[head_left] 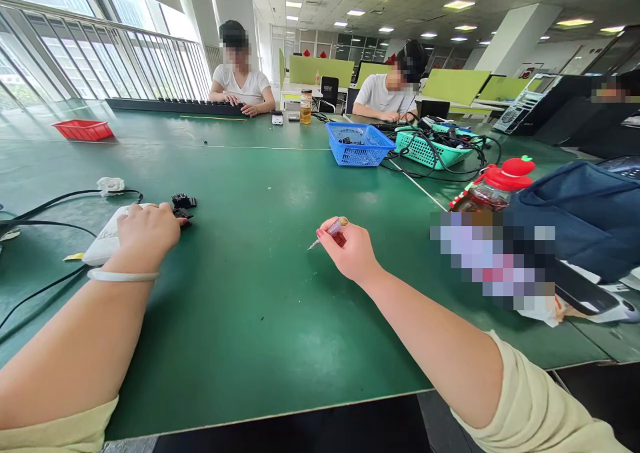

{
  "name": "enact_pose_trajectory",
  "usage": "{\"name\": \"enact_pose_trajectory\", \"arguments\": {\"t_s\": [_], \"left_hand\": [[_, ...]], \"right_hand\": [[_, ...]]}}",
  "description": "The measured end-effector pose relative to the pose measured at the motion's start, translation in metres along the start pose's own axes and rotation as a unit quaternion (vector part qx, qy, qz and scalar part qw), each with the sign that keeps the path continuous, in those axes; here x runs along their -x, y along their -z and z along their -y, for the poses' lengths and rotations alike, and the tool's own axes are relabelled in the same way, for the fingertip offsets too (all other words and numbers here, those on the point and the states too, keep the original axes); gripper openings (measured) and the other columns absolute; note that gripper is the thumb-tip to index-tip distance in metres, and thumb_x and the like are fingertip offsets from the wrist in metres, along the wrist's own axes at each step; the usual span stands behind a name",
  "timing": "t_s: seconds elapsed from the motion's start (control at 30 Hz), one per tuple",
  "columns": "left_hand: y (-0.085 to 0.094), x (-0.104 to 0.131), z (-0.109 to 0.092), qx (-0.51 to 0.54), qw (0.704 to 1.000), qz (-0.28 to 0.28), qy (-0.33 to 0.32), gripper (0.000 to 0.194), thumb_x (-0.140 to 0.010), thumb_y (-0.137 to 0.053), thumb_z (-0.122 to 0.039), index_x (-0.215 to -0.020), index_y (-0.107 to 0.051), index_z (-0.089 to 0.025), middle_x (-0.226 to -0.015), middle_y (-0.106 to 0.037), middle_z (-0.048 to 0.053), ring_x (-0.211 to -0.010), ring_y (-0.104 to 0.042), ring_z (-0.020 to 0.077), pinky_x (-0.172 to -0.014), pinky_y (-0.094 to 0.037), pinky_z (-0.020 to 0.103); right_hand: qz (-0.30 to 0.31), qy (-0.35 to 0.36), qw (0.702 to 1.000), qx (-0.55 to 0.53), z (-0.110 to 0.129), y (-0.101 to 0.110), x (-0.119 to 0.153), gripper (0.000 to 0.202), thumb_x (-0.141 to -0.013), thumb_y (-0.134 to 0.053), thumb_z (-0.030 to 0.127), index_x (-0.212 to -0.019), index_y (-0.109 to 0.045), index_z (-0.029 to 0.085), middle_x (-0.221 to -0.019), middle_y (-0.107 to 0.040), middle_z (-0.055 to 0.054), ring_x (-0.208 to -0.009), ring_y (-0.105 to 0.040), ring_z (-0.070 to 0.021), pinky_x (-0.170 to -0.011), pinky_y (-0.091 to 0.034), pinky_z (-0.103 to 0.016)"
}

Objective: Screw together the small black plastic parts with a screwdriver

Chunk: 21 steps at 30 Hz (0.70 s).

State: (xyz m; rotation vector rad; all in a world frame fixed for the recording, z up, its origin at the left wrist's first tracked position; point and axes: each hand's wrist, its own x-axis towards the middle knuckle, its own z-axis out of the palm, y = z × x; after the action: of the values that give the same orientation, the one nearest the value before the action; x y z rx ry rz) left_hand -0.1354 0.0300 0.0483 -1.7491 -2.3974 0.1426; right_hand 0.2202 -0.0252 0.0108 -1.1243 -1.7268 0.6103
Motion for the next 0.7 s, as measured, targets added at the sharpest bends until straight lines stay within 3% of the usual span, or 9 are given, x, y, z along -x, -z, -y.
{"name": "enact_pose_trajectory", "arguments": {"t_s": [0.2,0.33,0.4,0.5,0.6,0.7], "left_hand": [[-0.006,-0.007,0.006,0.004,0.999,0.036,0.002,0.053,-0.097,-0.044,-0.049,-0.124,-0.059,-0.006,-0.127,-0.062,0.03,-0.127,-0.05,0.0448,-0.098,-0.044,0.051],[-0.005,-0.003,-0.004,0.017,0.999,0.006,-0.032,0.05,-0.093,-0.053,-0.049,-0.123,-0.064,-0.01,-0.117,-0.067,0.027,-0.12,-0.055,0.044,-0.092,-0.047,0.049],[-0.001,0.008,-0.024,0.03,0.996,-0.022,-0.087,0.044,-0.09,-0.058,-0.048,-0.118,-0.068,-0.015,-0.11,-0.07,0.022,-0.113,-0.06,0.0418,-0.089,-0.048,0.047],[0.008,0.039,-0.069,0.07,0.974,-0.075,-0.204,0.035,-0.085,-0.067,-0.047,-0.11,-0.072,-0.023,-0.105,-0.073,0.015,-0.114,-0.06,0.0389,-0.09,-0.049,0.045],[0.013,0.074,-0.113,0.134,0.934,-0.071,-0.325,0.031,-0.084,-0.072,-0.044,-0.108,-0.071,-0.024,-0.105,-0.074,0.014,-0.114,-0.06,0.0369,-0.091,-0.048,0.047],[0.011,0.1,-0.137,0.172,0.905,-0.059,-0.384,0.028,-0.086,-0.073,-0.037,-0.109,-0.069,-0.022,-0.107,-0.074,0.011,-0.114,-0.061,0.0334,-0.093,-0.049,0.045]], "right_hand": [[0.0,0.005,1.0,-0.011,0.001,0.0,0.0,0.024,-0.089,-0.055,0.039,-0.073,-0.059,0.022,-0.063,-0.058,0.0,-0.053,-0.047,-0.0126,-0.055,-0.039,-0.027],[-0.003,0.006,1.0,0.0,0.002,0.0,0.0,0.025,-0.09,-0.055,0.04,-0.073,-0.059,0.022,-0.063,-0.058,0.0,-0.053,-0.047,-0.0126,-0.055,-0.039,-0.027],[-0.01,0.008,1.0,-0.001,0.003,0.0,0.0,0.026,-0.09,-0.055,0.04,-0.073,-0.059,0.022,-0.062,-0.057,0.001,-0.053,-0.046,-0.0124,-0.055,-0.039,-0.027],[-0.032,0.012,0.999,-0.01,0.003,0.0,0.001,0.026,-0.09,-0.055,0.041,-0.074,-0.06,0.022,-0.061,-0.056,0.001,-0.051,-0.046,-0.0119,-0.053,-0.039,-0.026],[-0.071,0.031,0.997,-0.011,0.004,-0.001,0.0,0.026,-0.091,-0.056,0.042,-0.077,-0.061,0.021,-0.064,-0.059,0.0,-0.052,-0.048,-0.0118,-0.053,-0.04,-0.026],[-0.116,0.057,0.992,-0.009,0.004,-0.001,0.0,0.028,-0.091,-0.057,0.046,-0.078,-0.061,0.021,-0.066,-0.064,-0.001,-0.053,-0.051,-0.0118,-0.052,-0.042,-0.025]]}}
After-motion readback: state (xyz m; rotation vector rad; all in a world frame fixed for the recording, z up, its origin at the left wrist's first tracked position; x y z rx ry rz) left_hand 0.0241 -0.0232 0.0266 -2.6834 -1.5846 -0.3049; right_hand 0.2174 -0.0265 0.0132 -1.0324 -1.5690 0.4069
